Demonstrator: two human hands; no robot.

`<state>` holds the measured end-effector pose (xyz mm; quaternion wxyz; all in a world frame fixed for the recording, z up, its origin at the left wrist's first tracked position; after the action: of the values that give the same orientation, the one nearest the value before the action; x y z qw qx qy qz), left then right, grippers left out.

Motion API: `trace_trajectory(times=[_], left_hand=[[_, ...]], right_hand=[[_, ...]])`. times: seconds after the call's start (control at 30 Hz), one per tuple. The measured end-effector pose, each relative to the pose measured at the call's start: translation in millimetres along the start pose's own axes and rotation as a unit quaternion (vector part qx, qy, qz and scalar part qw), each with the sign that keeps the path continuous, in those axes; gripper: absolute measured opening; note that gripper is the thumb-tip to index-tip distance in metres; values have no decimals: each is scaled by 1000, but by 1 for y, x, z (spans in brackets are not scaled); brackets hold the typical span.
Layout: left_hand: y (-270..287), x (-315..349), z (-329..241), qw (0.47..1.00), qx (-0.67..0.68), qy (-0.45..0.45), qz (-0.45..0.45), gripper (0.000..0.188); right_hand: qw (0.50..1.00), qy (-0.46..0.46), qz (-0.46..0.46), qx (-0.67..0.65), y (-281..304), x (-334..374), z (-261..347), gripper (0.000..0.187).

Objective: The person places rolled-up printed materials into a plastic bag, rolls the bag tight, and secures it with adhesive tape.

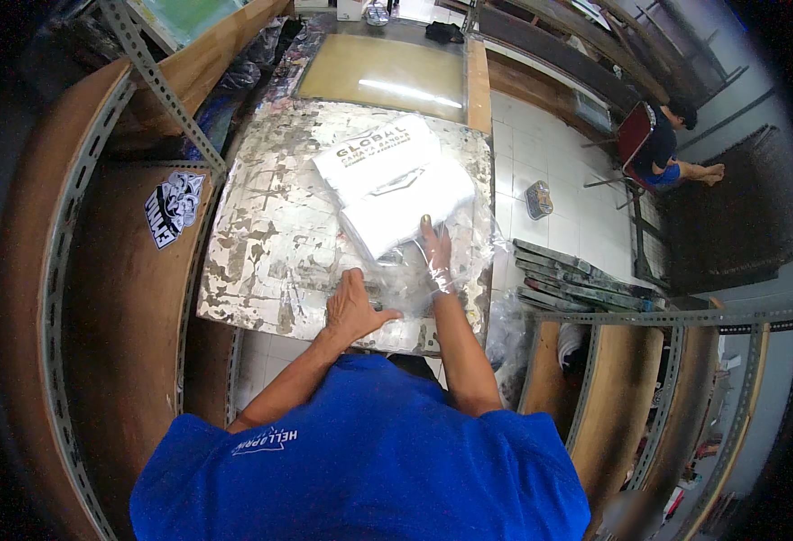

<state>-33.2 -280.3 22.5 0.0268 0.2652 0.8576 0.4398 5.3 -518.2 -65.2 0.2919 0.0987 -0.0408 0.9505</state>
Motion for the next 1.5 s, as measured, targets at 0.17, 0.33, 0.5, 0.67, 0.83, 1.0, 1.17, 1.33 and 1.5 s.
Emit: trace_trajectory(times=[0.17, 0.33, 0.5, 0.67, 0.83, 1.0, 1.17, 1.33, 1.5], left_hand=[[-50, -18, 43, 990, -9, 88, 110, 37], [-36, -1, 7, 985, 122, -77, 93, 28], [22, 13, 1, 966, 236, -107, 22, 22], [67, 23, -3, 927, 369, -56, -40, 20], [143, 40, -25, 846, 510, -45, -147, 15], [246, 32, -47, 748, 606, -113, -245, 21], [315, 7, -49, 669, 700, -193, -158, 28], [336, 8, -43, 619, 759, -179, -94, 28], [365, 33, -37, 602, 768, -204, -80, 22]], right_hand=[[980, 14, -54, 190, 57, 42, -9, 40], [877, 131, -346, 307, 137, 66, 30, 68], [858, 292, -243, 346, 135, 19, 89, 59], [900, 231, -84, 361, 134, -21, 105, 24], [924, 241, -69, 287, 119, -7, 183, 22], [926, 297, -23, 232, 94, 21, 286, 20], [939, 266, 53, 209, 60, 53, 370, 15], [942, 238, 69, 225, 38, 66, 385, 15], [914, 297, 89, 263, 37, 114, 414, 15]])
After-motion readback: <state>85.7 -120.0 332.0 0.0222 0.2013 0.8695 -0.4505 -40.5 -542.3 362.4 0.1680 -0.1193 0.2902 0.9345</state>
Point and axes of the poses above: each hand's wrist, its own x-axis away from the middle knuckle, its own y-axis out of the back of the hand, z = x × y, the point moved 7 cm from there along -x, towards the middle knuckle, and after that the axes turned 2 degrees about z, right-handed, at the moved point
